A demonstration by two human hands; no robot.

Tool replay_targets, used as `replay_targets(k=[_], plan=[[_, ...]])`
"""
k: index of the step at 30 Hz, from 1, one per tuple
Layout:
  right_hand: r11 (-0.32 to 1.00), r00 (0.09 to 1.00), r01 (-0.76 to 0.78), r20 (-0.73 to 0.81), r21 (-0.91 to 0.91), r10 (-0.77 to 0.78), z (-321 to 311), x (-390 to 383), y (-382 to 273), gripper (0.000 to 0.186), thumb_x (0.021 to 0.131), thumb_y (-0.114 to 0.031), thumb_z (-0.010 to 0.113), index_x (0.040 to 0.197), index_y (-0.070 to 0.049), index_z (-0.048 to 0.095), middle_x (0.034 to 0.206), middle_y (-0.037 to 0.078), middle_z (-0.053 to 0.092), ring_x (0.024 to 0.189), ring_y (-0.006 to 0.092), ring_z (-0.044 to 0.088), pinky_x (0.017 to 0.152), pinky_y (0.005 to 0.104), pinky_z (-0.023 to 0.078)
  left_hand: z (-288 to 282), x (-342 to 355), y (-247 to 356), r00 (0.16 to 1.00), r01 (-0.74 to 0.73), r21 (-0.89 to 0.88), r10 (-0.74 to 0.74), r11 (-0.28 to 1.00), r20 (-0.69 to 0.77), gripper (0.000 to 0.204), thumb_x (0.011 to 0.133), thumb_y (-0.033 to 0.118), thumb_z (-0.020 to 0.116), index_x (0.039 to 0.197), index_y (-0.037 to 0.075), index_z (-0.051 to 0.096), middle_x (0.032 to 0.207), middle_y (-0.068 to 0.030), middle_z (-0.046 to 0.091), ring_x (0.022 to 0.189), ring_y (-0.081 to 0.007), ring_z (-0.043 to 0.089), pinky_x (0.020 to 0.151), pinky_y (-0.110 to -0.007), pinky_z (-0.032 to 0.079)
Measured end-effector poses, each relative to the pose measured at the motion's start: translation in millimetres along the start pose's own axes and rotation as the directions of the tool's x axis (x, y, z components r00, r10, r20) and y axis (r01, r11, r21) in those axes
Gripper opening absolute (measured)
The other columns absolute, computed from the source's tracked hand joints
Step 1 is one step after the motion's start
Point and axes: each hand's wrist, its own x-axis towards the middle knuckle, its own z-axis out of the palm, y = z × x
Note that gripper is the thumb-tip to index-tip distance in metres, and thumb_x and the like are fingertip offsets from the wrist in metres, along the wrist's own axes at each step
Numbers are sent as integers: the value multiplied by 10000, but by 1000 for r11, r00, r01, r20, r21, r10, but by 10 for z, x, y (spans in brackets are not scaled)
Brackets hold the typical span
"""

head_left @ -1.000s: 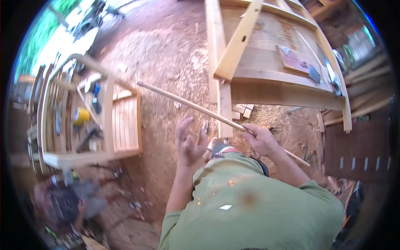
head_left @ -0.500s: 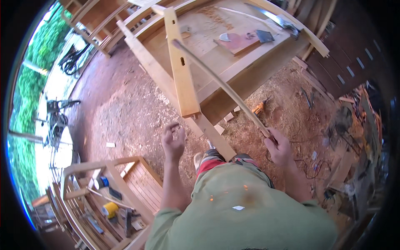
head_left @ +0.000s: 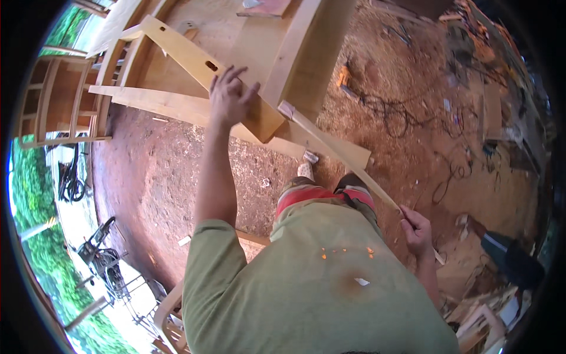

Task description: The person constructs a wooden furniture piece by hand-fitting wooden joints, sawing a piece of wood, and sanding the edges with a sanding block.

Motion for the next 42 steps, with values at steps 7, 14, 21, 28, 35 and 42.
replay_targets(k=[7,14,21,28,35,42], plan=[[985,987,-157,-3,68,158,592,-783,1,352,956,-30,637,1301,34,661,1069,129,732,950,170,691,838,289,538,33,567,-476,949,266,283,-301,922,90,737,875,680,591,1154,11,727,1659,-79,333,1540,-252,263,1211,-606,189],[981,986,-141,-73,135,152,1075,-902,105,336,926,24,643,1258,18,694,1089,175,754,993,243,731,876,332,555,8,699,-547,921,307,350,-369,885,125,702,842,598,601,1279,58,701,1666,-55,326,1557,-235,219,1237,-572,176],[960,974,-222,-13,169,228,1323,-993,188,334,935,10,643,1266,18,687,1072,189,747,961,266,731,858,337,552,47,769,-667,923,313,321,-366,894,119,684,804,528,593,1293,58,682,1657,-43,346,1542,-206,256,1234,-542,192],[983,989,-90,-105,161,107,1548,-936,139,336,940,-6,648,1273,20,680,1056,185,746,939,263,728,843,339,550,94,827,-784,937,287,310,-333,906,108,703,793,528,591,1307,57,673,1652,-33,360,1537,-197,268,1225,-514,206],[971,991,-105,-56,214,120,1658,-918,118,380,944,-5,647,1324,13,654,1083,196,742,963,262,728,870,340,548,139,870,-874,943,281,318,-322,906,85,745,778,528,594,1351,56,653,1652,-44,364,1528,-204,297,1217,-456,232],[970,988,-141,91,196,125,1404,-952,28,398,950,-14,652,1343,40,626,1124,220,735,1011,242,733,895,320,544,53,842,-724,934,278,315,-332,907,133,748,776,539,595,1336,47,659,1652,-77,359,1526,-207,302,1211,-456,245]])
